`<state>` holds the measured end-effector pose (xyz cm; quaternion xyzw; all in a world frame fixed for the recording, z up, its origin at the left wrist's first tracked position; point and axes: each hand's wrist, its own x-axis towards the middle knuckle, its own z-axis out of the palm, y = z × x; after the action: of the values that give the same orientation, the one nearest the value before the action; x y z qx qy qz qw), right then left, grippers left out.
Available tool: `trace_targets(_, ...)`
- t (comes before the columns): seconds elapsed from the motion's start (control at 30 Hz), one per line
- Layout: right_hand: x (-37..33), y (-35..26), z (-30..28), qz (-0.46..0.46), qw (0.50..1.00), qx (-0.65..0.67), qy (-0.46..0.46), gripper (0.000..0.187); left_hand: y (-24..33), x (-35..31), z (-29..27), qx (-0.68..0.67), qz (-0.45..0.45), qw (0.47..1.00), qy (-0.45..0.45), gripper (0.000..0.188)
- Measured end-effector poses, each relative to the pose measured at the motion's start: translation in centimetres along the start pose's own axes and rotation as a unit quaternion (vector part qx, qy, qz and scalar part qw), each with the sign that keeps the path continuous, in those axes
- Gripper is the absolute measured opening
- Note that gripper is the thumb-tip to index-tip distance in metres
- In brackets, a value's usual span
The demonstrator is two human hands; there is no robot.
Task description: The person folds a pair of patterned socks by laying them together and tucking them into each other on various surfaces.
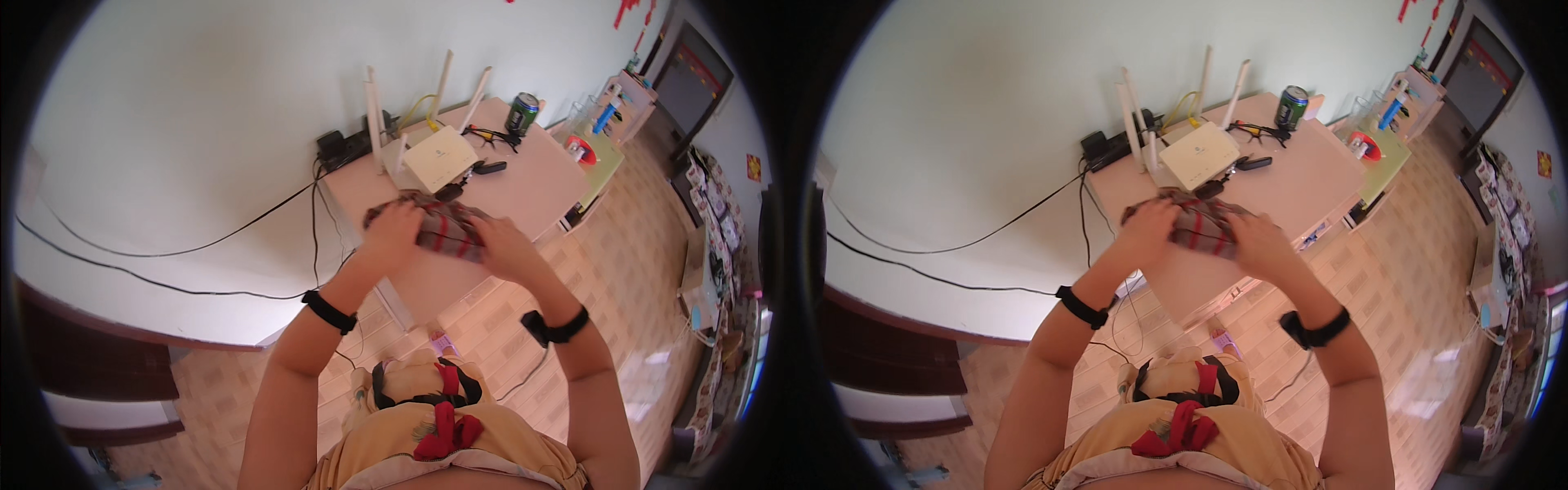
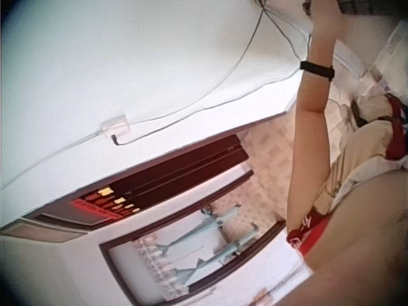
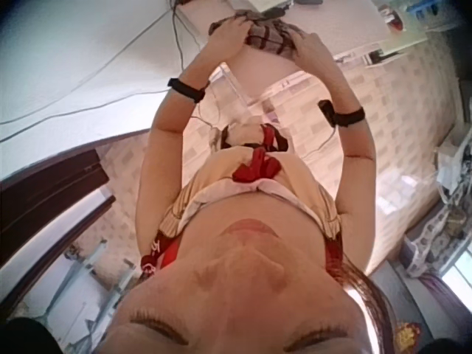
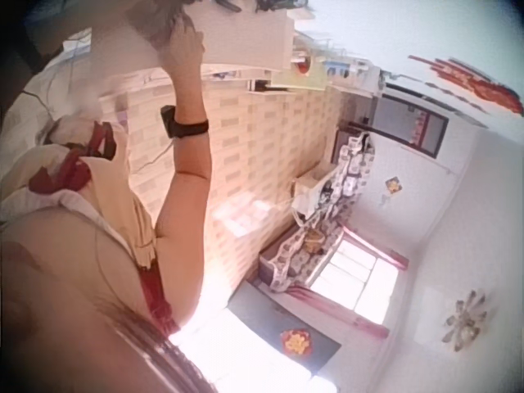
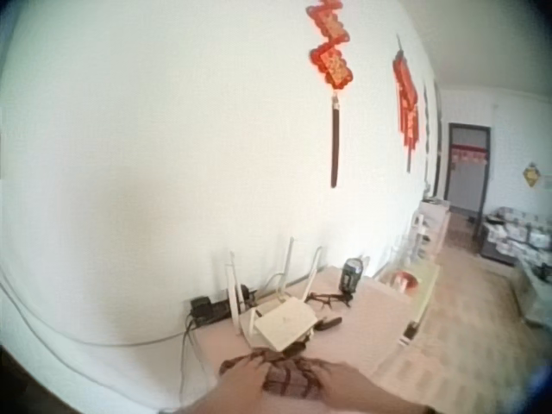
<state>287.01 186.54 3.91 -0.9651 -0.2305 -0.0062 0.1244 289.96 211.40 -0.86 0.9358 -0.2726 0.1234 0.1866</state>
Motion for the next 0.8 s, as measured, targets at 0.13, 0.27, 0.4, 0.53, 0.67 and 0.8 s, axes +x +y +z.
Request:
trace_targets(0.13,1.8,-4.2,2.5,-0.053,0.995,0.047,0.072,0.061,-3.5,-0.2,-1.8,-0.075,-0.015,0.997,-0.005,0.035)
trace_targets(0.27,-1.2,-5.9,3.6,-0.111,0.987,0.075,0.084,0.058,-2.3,-4.1,-4.5,-0.104,0.034,0.994,-0.025,0.033)
trace_targets(0.4,-4.6,-4.6,3.0,-0.192,0.970,0.116,0.098,0.044,2.9,-8.5,-5.4,-0.094,-0.001,0.994,-0.056,0.038)
trace_targets(0.53,-5.7,-1.0,1.2,-0.240,0.960,0.128,0.063,0.041,8.8,-9.7,-5.3,-0.031,-0.039,0.997,-0.052,0.041)
trace_targets(0.67,-4.9,5.2,0.2,-0.225,0.966,0.113,0.056,0.042,14.2,-7.5,-2.1,0.053,-0.101,0.993,-0.017,0.048)
trace_targets(0.8,-4.1,11.1,-2.7,-0.170,0.977,0.117,0.044,0.043,19.0,-2.6,2.1,0.108,-0.144,0.984,0.005,0.053)
